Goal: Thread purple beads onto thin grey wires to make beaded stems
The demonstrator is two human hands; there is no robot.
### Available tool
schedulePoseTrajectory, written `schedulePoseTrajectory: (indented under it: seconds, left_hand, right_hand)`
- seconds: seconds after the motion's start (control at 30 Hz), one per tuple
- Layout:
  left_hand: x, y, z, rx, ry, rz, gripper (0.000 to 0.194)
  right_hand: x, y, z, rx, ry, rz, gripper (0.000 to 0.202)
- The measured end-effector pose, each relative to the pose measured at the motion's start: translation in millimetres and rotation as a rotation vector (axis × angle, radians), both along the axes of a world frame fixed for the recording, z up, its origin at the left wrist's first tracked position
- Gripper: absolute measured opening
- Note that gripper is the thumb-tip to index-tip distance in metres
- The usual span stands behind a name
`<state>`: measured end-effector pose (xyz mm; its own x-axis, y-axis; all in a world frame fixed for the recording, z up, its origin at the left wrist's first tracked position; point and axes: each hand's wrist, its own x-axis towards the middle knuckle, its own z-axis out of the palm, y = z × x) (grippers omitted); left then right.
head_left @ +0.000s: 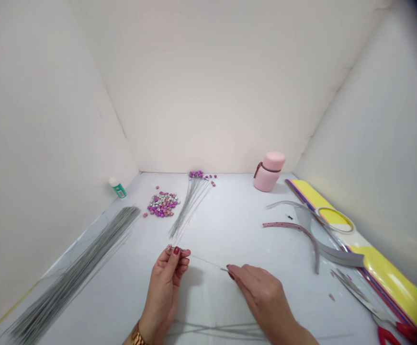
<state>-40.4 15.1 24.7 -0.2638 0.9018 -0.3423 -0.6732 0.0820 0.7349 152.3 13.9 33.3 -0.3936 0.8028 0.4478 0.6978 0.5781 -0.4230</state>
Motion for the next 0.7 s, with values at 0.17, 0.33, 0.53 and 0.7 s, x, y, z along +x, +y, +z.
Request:
schedulePoseTrajectory:
  seconds: [0.17,0.33,0.53,0.7]
  left_hand:
    - [-4,0,5.5,0.042,0.018,0.032,0.017]
    - [-1,-2,12.1,0.072,0.091,0.006,0.015]
    - [14,-2,6.7,0.007,0.156,-0.191,0.018]
    - [25,-6,5.4,0.027,0.289,-0.169,0.021]
  right_hand:
    - [12,1,-2.8,-0.277,0.134,0.002,0.024]
    - [14,3,-9.5,-0.394,0.124,0.017,0.024]
    - [2,2,-9.7,-0.457,0.255,0.111,0.024]
    - [-6,-2,-3.0,-0.637,0.266,0.126,0.032]
